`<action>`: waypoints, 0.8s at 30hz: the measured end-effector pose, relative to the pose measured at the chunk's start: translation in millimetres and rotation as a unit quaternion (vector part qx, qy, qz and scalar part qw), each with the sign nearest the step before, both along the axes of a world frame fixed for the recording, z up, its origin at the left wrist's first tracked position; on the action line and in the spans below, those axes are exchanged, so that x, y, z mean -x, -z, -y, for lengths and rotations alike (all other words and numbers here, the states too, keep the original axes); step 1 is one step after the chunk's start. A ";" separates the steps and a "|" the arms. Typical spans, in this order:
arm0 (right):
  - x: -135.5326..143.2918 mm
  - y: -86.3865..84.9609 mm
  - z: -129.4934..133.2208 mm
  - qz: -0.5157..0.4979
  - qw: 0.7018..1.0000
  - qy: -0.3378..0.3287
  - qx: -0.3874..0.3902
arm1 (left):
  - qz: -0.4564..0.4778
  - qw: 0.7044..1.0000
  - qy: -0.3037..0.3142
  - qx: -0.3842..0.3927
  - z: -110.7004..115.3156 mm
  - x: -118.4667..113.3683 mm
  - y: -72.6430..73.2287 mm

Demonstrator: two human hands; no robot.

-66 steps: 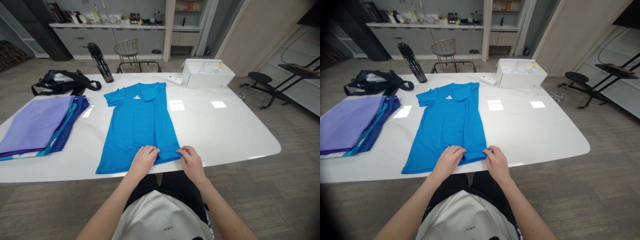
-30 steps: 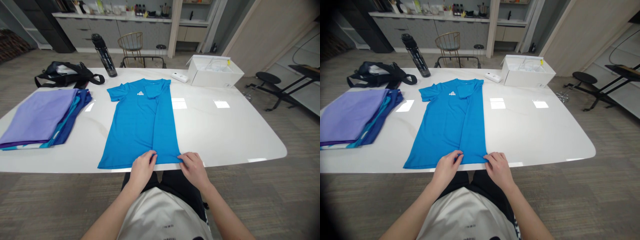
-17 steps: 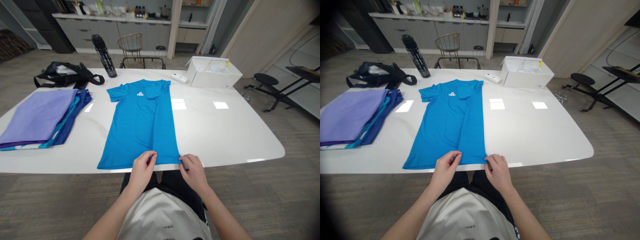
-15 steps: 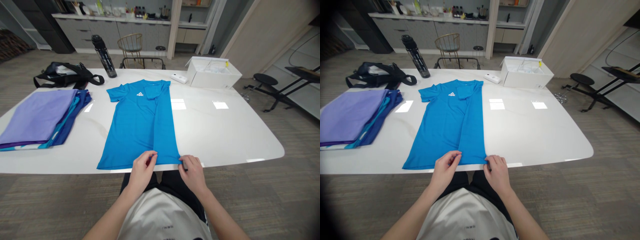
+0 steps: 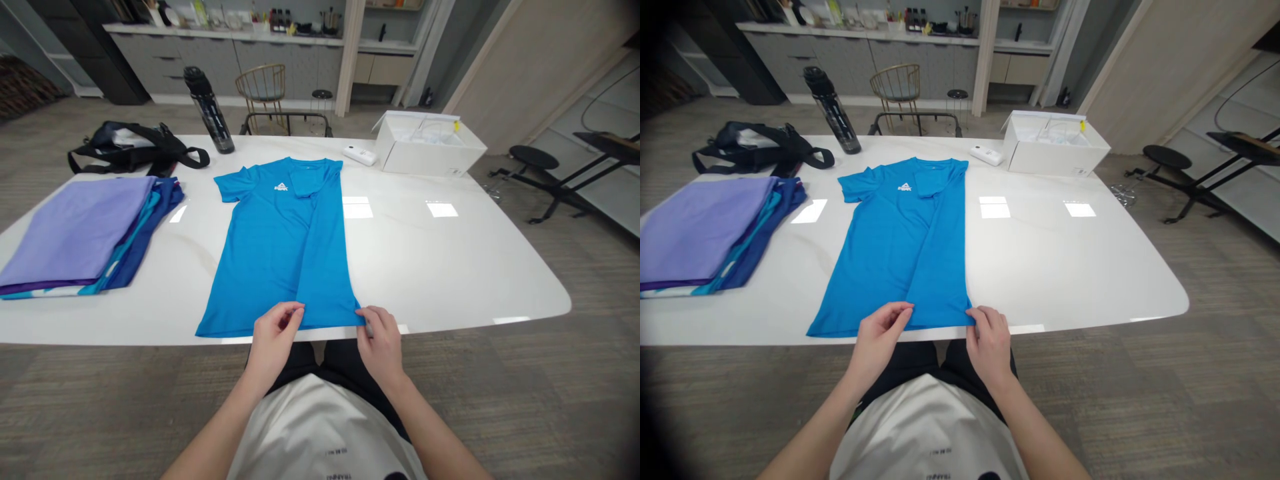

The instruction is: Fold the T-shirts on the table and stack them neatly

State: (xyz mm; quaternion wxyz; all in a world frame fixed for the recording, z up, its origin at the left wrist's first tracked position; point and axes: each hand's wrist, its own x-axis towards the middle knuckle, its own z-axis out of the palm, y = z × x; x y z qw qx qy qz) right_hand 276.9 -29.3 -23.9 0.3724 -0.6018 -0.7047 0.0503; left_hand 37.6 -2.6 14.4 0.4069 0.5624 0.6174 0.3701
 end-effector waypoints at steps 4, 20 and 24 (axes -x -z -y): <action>-4.1 0.4 1.1 0.033 0.999 -0.037 0.001 | -0.176 0.981 0.058 -0.064 6.1 2.3 9.6; -30.1 -35.2 -78.4 0.027 0.984 -0.104 0.144 | -0.281 0.944 0.165 -0.048 -60.9 12.6 -22.9; -31.6 -49.1 -169.2 -0.014 0.957 -0.177 0.228 | -0.299 0.940 0.157 -0.042 -141.2 18.3 -39.8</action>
